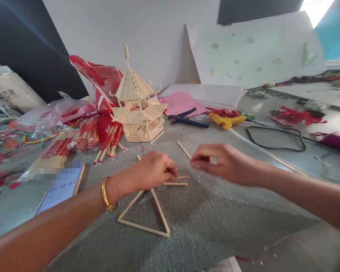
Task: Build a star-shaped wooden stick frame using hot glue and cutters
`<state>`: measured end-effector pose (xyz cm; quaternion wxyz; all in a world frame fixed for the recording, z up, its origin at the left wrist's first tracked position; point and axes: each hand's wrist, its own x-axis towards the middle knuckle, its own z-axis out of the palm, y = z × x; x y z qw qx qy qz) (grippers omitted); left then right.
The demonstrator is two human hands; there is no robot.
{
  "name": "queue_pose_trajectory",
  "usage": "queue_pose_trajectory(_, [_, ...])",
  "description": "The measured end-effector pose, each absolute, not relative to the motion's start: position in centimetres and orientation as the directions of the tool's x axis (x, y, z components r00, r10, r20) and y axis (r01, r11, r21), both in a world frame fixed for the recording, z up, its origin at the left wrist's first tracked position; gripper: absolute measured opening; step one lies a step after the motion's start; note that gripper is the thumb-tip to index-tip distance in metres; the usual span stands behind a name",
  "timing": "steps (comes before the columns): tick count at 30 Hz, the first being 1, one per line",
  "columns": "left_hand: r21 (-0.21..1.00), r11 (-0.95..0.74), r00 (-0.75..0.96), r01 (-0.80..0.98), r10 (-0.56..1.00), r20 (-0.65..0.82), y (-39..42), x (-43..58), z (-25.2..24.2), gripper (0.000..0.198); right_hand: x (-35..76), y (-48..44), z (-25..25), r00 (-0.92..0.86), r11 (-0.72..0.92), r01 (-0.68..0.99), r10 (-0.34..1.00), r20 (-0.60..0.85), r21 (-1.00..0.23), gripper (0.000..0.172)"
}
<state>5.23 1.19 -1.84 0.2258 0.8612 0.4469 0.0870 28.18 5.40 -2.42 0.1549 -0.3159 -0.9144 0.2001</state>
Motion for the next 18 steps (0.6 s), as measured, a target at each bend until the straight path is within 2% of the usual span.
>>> queue_pose_trajectory(2, [0.462,-0.5,0.586,0.732,0.809,-0.052,1.3,5.3,-1.9,0.019,26.6,3.6,-3.1,-0.818,0.802,0.42,0.537,0.205,-0.425,0.027])
queue_pose_trajectory(5, [0.444,-0.526,0.596,0.725,0.803,-0.022,1.3,5.3,-2.2,0.02,25.6,2.9,-4.2,-0.849,0.863,0.395,0.474,0.235,-0.316,0.025])
queue_pose_trajectory(10, [0.429,-0.582,0.63,0.691,0.776,0.038,1.1,5.1,-2.3,0.018,25.4,2.6,-5.4,-0.838,0.871,0.441,0.486,0.249,-0.218,0.022])
queue_pose_trajectory(14, [0.465,-0.514,0.502,0.72,0.849,0.162,0.3,3.7,-1.2,0.016,25.3,1.8,-5.7,-0.815,0.856,0.465,0.514,0.269,-0.225,0.024])
queue_pose_trajectory(18, [0.482,-0.443,0.404,0.756,0.895,0.188,-0.7,1.2,-1.2,0.014,25.2,1.5,-5.5,-0.83,0.869,0.455,0.493,0.26,-0.194,0.027])
